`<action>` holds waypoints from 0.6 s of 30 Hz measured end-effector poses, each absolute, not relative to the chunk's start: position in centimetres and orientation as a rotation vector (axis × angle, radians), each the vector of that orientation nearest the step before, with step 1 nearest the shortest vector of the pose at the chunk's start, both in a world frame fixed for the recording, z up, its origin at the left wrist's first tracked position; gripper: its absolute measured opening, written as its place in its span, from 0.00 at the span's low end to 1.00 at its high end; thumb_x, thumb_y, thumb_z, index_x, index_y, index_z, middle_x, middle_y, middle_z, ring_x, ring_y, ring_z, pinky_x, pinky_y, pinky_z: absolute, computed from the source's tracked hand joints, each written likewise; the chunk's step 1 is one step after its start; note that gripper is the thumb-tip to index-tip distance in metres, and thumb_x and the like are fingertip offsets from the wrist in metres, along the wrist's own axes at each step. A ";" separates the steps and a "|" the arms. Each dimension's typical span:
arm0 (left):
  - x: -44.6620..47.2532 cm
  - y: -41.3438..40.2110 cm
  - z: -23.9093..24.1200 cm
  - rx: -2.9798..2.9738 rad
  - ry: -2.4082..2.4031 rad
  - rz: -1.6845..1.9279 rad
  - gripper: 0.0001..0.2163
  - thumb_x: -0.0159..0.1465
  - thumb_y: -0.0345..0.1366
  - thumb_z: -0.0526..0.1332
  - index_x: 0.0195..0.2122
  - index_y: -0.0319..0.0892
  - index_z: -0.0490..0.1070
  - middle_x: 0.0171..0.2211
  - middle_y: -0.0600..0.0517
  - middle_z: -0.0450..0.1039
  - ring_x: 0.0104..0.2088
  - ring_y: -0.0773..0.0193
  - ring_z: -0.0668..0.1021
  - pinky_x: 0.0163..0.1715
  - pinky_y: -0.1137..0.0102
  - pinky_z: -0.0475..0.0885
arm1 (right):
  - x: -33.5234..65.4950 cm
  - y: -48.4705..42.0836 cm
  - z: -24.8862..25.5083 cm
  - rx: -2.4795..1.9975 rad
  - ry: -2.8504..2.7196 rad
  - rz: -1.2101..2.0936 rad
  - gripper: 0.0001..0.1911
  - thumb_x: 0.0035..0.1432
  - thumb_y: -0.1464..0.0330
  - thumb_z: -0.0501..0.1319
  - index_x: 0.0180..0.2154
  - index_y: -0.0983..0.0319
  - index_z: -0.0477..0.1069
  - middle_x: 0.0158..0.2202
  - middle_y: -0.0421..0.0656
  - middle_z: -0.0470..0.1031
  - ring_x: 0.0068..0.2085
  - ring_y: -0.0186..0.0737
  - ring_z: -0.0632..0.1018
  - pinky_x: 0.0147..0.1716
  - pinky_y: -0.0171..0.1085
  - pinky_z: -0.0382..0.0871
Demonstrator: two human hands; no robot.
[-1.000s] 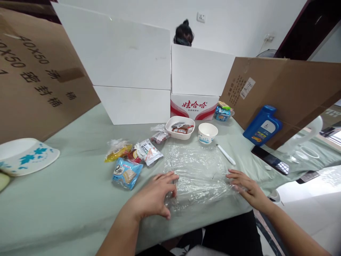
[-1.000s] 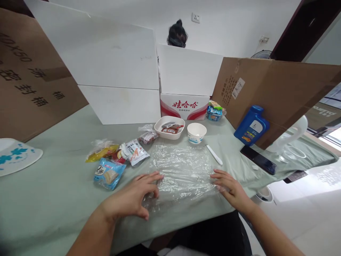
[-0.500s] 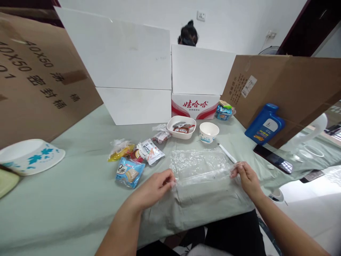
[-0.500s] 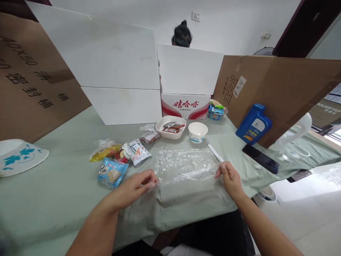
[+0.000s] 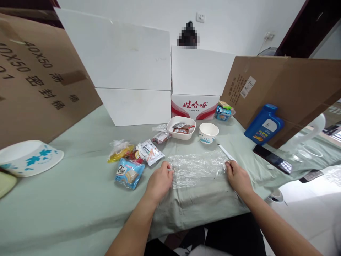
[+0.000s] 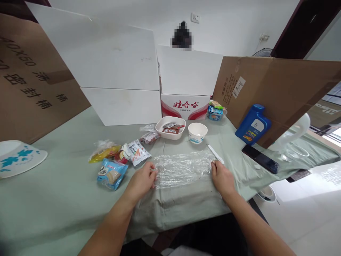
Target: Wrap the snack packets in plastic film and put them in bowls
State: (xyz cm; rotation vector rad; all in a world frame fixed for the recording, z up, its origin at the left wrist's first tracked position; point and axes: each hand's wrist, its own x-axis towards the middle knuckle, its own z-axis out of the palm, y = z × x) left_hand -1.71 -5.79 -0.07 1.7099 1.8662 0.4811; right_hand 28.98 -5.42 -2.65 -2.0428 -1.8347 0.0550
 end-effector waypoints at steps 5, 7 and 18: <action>-1.7 -5.7 0.0 1.793 1.975 0.364 0.06 0.66 0.32 0.53 0.44 0.41 0.63 0.32 0.49 0.78 0.29 0.61 0.79 0.30 0.70 0.65 | 29.1 -4.8 -2.4 -2.173 -1.878 0.029 0.15 0.68 0.64 0.46 0.45 0.60 0.68 0.37 0.46 0.79 0.38 0.46 0.79 0.36 0.38 0.65; -1.8 -5.8 0.1 1.827 2.013 0.341 0.07 0.67 0.33 0.53 0.45 0.40 0.62 0.34 0.47 0.78 0.33 0.58 0.80 0.31 0.69 0.65 | 29.1 -4.6 -2.3 -2.220 -1.896 0.033 0.15 0.69 0.63 0.45 0.45 0.60 0.68 0.35 0.46 0.79 0.36 0.45 0.79 0.34 0.38 0.64; -0.7 -5.7 -0.2 1.913 2.162 0.515 0.08 0.67 0.32 0.53 0.47 0.41 0.62 0.38 0.47 0.77 0.39 0.55 0.79 0.35 0.67 0.67 | 28.4 -4.1 -1.6 -2.391 -1.957 0.013 0.18 0.69 0.61 0.43 0.45 0.60 0.67 0.34 0.49 0.79 0.35 0.48 0.80 0.33 0.40 0.66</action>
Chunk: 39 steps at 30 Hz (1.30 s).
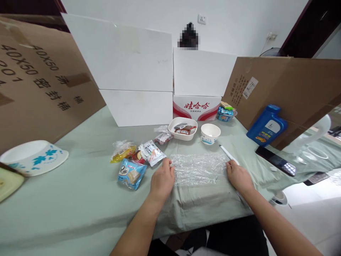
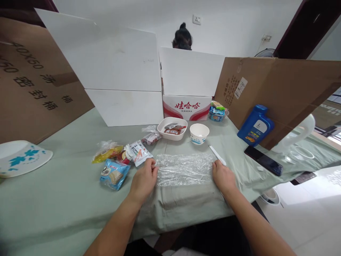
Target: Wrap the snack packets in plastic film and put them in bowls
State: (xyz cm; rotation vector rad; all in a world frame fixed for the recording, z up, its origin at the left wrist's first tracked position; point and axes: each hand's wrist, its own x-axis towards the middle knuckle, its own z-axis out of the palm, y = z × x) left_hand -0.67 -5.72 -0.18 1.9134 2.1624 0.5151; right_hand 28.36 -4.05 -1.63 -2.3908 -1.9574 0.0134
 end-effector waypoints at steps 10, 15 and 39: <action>-0.8 -5.3 -0.9 2.049 2.092 0.495 0.11 0.67 0.27 0.51 0.45 0.44 0.68 0.43 0.49 0.73 0.39 0.60 0.76 0.37 0.69 0.67 | 27.9 -2.4 -0.5 -2.431 -1.981 0.038 0.19 0.69 0.62 0.40 0.44 0.63 0.66 0.35 0.54 0.78 0.38 0.52 0.80 0.36 0.44 0.68; -0.9 -5.0 -1.2 2.081 2.072 0.480 0.17 0.66 0.25 0.49 0.51 0.47 0.70 0.47 0.49 0.72 0.40 0.61 0.77 0.37 0.69 0.68 | 27.7 -1.4 -0.7 -2.482 -1.969 0.059 0.21 0.69 0.61 0.41 0.45 0.64 0.67 0.37 0.56 0.78 0.39 0.53 0.80 0.37 0.45 0.69; 1.5 -5.3 -1.4 2.473 1.650 0.385 0.26 0.64 0.43 0.60 0.62 0.44 0.60 0.65 0.44 0.56 0.66 0.44 0.55 0.63 0.48 0.50 | 23.3 -2.6 -2.3 -1.462 -2.529 -0.030 0.27 0.65 0.54 0.51 0.60 0.61 0.63 0.64 0.49 0.61 0.65 0.54 0.58 0.62 0.55 0.48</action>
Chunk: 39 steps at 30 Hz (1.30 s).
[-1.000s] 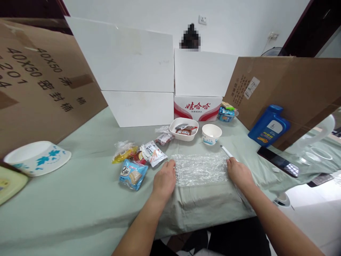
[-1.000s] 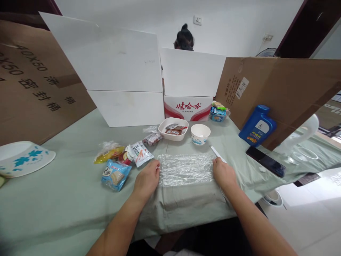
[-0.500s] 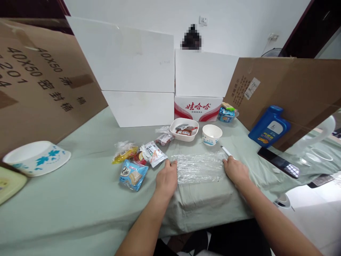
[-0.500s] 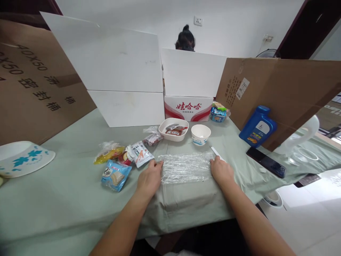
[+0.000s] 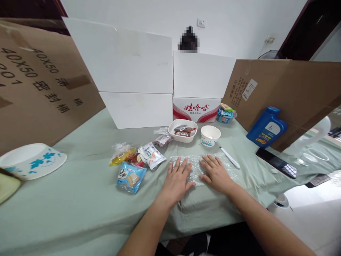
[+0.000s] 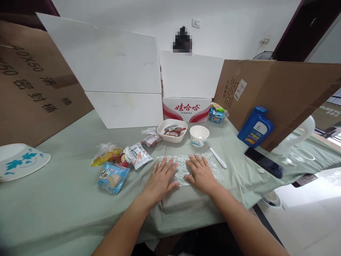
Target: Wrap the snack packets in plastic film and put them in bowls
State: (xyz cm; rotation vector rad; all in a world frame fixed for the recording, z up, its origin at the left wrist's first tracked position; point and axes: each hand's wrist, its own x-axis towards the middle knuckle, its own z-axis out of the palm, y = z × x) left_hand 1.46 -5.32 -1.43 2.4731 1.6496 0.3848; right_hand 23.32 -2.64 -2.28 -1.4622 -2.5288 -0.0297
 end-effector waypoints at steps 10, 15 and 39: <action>0.6 -5.3 -1.4 2.362 1.627 0.072 0.39 0.59 0.57 0.59 0.67 0.46 0.50 0.70 0.47 0.40 0.69 0.45 0.42 0.65 0.47 0.40 | 28.8 -2.6 -4.3 -1.759 -2.528 -0.045 0.40 0.63 0.46 0.46 0.68 0.58 0.43 0.69 0.49 0.46 0.68 0.57 0.48 0.62 0.61 0.45; -0.9 -5.9 -0.1 2.360 1.543 0.181 0.43 0.45 0.50 0.73 0.61 0.46 0.61 0.69 0.44 0.43 0.68 0.42 0.44 0.64 0.48 0.45 | 32.6 -6.4 -4.7 -1.430 -2.629 -0.101 0.40 0.60 0.46 0.53 0.67 0.59 0.49 0.69 0.50 0.48 0.68 0.55 0.49 0.62 0.59 0.49; -3.2 -6.4 2.6 2.087 1.549 0.345 0.05 0.66 0.30 0.50 0.36 0.45 0.63 0.29 0.55 0.73 0.31 0.64 0.76 0.30 0.71 0.62 | 32.8 -7.5 -4.0 -1.622 -1.937 0.318 0.19 0.66 0.57 0.48 0.41 0.59 0.72 0.32 0.42 0.78 0.32 0.41 0.79 0.34 0.40 0.73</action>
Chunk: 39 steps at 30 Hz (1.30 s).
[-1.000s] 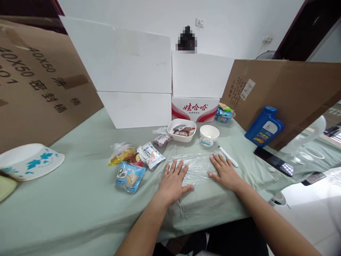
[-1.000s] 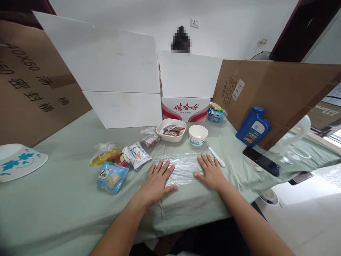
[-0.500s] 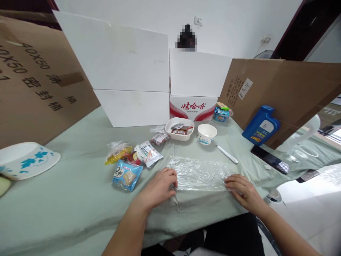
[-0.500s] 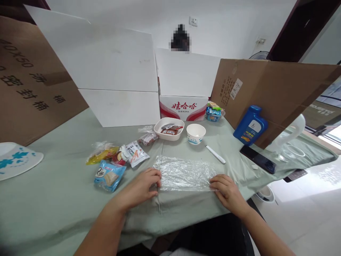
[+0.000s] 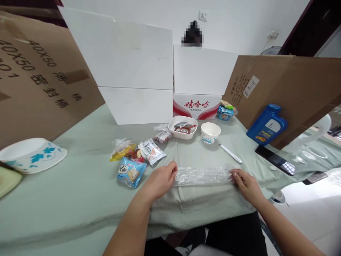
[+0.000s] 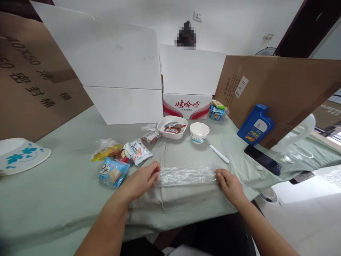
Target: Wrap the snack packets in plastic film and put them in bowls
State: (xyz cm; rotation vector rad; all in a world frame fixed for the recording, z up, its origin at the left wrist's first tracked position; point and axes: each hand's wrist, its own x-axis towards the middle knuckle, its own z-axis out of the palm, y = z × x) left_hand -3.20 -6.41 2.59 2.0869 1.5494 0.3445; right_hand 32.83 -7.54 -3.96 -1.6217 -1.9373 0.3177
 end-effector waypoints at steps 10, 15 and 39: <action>-0.9 -4.5 0.6 2.134 2.047 0.035 0.08 0.68 0.38 0.53 0.43 0.42 0.68 0.36 0.46 0.77 0.38 0.54 0.79 0.33 0.67 0.66 | 30.8 -5.9 -5.0 -1.915 -1.973 -0.324 0.13 0.64 0.62 0.52 0.37 0.60 0.73 0.37 0.45 0.77 0.33 0.44 0.77 0.33 0.41 0.69; -0.1 -5.8 1.1 2.118 2.259 0.356 0.10 0.68 0.38 0.53 0.45 0.40 0.68 0.43 0.44 0.72 0.40 0.54 0.77 0.37 0.66 0.68 | 30.5 -6.5 -3.7 -1.597 -1.956 -0.491 0.15 0.64 0.62 0.53 0.47 0.63 0.71 0.46 0.53 0.74 0.49 0.53 0.73 0.50 0.50 0.65; 5.6 -9.1 0.5 2.376 1.526 0.427 0.16 0.68 0.38 0.53 0.55 0.43 0.68 0.53 0.43 0.69 0.53 0.49 0.69 0.52 0.55 0.65 | 32.7 -13.4 -0.6 -1.030 -2.347 -0.137 0.11 0.55 0.74 0.58 0.40 0.55 0.70 0.45 0.46 0.77 0.54 0.53 0.73 0.49 0.53 0.68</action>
